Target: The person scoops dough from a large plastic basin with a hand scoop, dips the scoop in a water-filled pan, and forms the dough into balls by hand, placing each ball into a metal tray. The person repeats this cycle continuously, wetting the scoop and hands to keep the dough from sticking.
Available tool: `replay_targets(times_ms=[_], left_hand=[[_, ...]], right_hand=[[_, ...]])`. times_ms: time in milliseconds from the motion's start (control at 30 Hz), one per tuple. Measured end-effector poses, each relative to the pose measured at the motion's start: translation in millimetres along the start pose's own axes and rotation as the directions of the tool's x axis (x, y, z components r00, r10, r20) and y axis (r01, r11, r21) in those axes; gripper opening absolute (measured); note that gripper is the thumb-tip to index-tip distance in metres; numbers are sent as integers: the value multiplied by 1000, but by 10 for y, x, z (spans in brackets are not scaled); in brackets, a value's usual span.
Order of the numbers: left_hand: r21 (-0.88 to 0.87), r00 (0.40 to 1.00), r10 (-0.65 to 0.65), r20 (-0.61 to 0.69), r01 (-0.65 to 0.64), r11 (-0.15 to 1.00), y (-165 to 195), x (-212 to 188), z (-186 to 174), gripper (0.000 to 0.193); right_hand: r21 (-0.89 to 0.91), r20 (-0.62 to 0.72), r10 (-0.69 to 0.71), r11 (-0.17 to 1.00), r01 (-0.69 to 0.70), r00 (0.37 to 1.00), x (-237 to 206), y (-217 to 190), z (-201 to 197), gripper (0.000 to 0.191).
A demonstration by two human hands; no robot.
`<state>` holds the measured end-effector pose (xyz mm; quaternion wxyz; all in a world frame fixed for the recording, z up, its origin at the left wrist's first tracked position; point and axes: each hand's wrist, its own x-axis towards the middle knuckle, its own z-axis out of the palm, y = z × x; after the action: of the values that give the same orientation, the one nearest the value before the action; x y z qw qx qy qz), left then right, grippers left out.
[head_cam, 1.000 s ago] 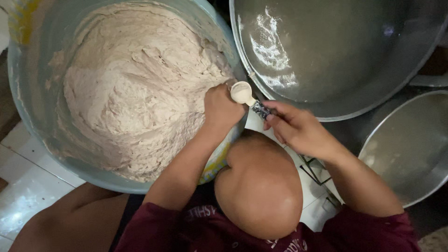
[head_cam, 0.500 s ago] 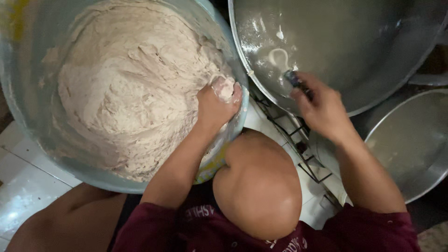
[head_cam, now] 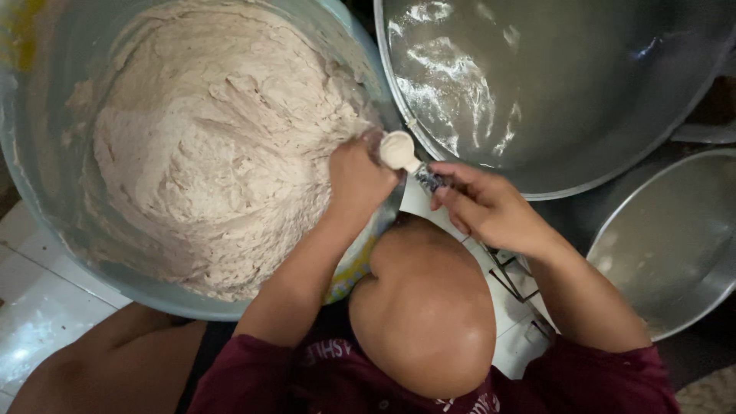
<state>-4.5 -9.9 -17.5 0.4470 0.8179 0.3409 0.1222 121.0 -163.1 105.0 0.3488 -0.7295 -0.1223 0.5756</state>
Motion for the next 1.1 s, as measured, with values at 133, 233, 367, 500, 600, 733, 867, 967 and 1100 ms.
replay_targets(times_ms=[133, 233, 367, 500, 600, 733, 867, 967, 1100], left_hand=[[187, 996, 48, -71, -34, 982, -59, -2, -52, 35], [108, 989, 85, -123, -72, 992, -93, -37, -12, 36], [-99, 993, 32, -117, -43, 994, -117, -56, 5, 26], [-197, 980, 80, -181, -115, 974, -60, -81, -6, 17], [-298, 990, -7, -144, -37, 954, -15, -105, 9, 22], [-281, 996, 19, -83, -42, 959, -34, -112, 56, 26], [-161, 999, -6, 46, 13, 987, -22, -63, 101, 17], [-16, 992, -103, 76, 104, 994, 24, -22, 37, 30], [207, 969, -223, 107, 197, 958, 3, -144, -214, 60]], right_hand=[[-35, -155, -50, 998, 45, 987, 60, 81, -129, 49], [-538, -261, -361, 825, 176, 895, 78, 126, -265, 50], [-483, -347, -217, 875, 24, 913, 132, 112, -429, 49], [-362, -319, -232, 926, 108, 919, 42, 112, -336, 40], [-230, -214, -88, 972, 38, 973, -32, 103, -138, 45], [-379, -90, -390, 864, 331, 916, -78, 66, 103, 45], [-246, -12, -263, 936, 252, 965, -71, 37, 131, 45], [97, 94, -51, 994, 42, 994, 41, 23, 28, 45], [245, 87, -28, 969, 6, 996, 226, 33, -163, 42]])
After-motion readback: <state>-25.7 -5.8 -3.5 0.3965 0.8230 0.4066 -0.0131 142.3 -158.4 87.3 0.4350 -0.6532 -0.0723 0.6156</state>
